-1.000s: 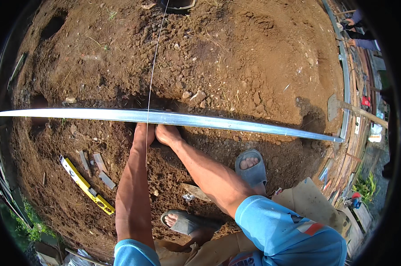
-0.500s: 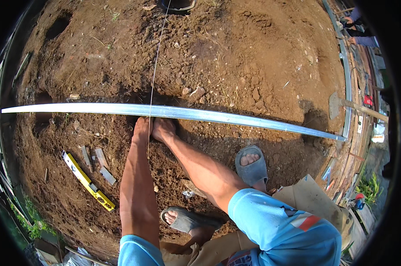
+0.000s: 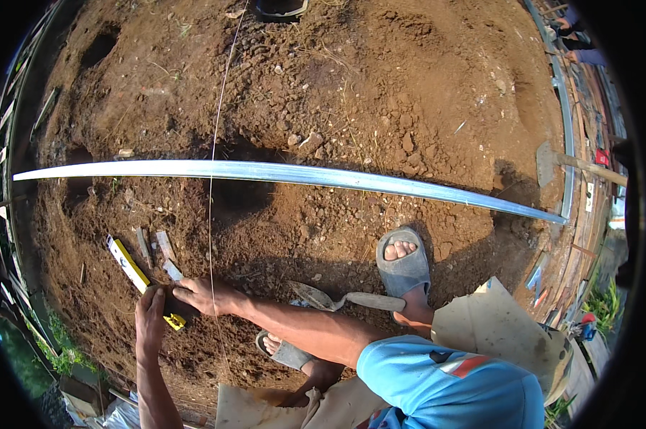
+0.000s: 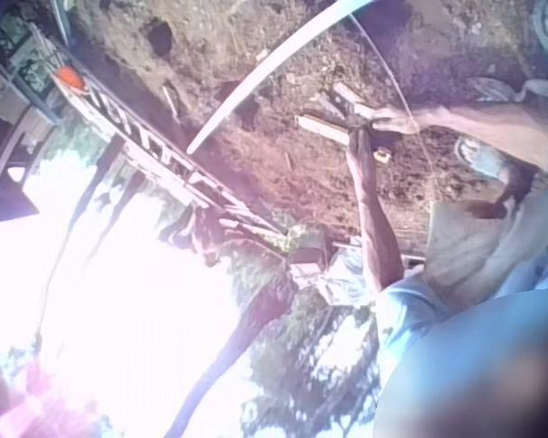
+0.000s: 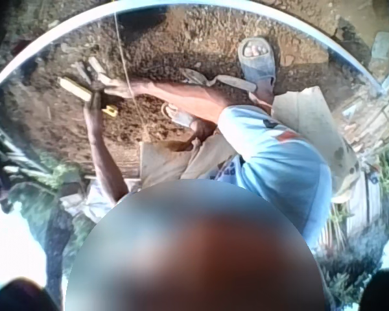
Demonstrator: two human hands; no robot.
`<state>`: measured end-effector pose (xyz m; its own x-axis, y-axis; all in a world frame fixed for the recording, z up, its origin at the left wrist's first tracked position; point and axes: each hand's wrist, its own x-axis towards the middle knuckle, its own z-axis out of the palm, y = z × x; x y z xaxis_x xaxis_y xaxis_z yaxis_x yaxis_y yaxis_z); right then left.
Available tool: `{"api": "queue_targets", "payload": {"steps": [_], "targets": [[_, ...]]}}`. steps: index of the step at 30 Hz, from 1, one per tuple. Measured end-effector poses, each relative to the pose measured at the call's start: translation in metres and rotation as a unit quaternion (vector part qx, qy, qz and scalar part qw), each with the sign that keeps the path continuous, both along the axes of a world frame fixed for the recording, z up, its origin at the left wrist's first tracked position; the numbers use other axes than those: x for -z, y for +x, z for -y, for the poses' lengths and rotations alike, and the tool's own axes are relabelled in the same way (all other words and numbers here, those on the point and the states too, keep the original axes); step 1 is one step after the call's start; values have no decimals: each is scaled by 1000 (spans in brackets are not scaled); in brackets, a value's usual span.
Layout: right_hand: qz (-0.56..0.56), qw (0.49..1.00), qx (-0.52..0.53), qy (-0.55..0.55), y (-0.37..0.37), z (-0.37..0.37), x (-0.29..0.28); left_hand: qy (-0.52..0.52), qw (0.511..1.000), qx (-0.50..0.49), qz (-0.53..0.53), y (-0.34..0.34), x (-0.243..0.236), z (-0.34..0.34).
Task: The person positions a long metal frame on the ground, uses a trowel to adjust soil around it, and aligns it with a string line. Another person uses a hammer drill nearby. The person continues to adjust the frame and soil to ensure proper alignment.
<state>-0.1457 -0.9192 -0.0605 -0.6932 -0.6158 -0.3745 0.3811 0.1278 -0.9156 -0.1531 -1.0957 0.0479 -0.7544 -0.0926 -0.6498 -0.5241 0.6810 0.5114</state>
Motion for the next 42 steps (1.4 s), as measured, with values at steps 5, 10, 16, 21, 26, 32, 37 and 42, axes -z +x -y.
{"api": "queue_targets", "payload": {"steps": [5, 10, 16, 21, 26, 32, 37, 42], "targets": [[-185, 960, 188, 95, -25, -87, 39, -152, 983, -95, -39, 115, -38, 90], [-228, 937, 91, 247, -79, -104, 108, -82, 979, -186, 34, 222, -27, 74], [-69, 971, 133, 188, -112, -70, 181, -4, 942, -322, 98, 326, -20, 45], [-393, 833, -171, 350, -98, -128, 165, 53, 888, -452, 61, 363, 16, 27], [-459, 843, -87, 265, -111, -132, 152, 34, 908, -416, 33, 320, 23, 19], [-407, 847, -177, 291, -114, -132, 150, 49, 907, -419, 19, 294, 13, 6], [-155, 839, -334, 400, -129, -159, 108, 47, 904, -424, 32, 306, 25, 13], [-348, 740, -382, 430, -131, -137, 103, 33, 914, -403, 39, 308, 25, 15]]}}
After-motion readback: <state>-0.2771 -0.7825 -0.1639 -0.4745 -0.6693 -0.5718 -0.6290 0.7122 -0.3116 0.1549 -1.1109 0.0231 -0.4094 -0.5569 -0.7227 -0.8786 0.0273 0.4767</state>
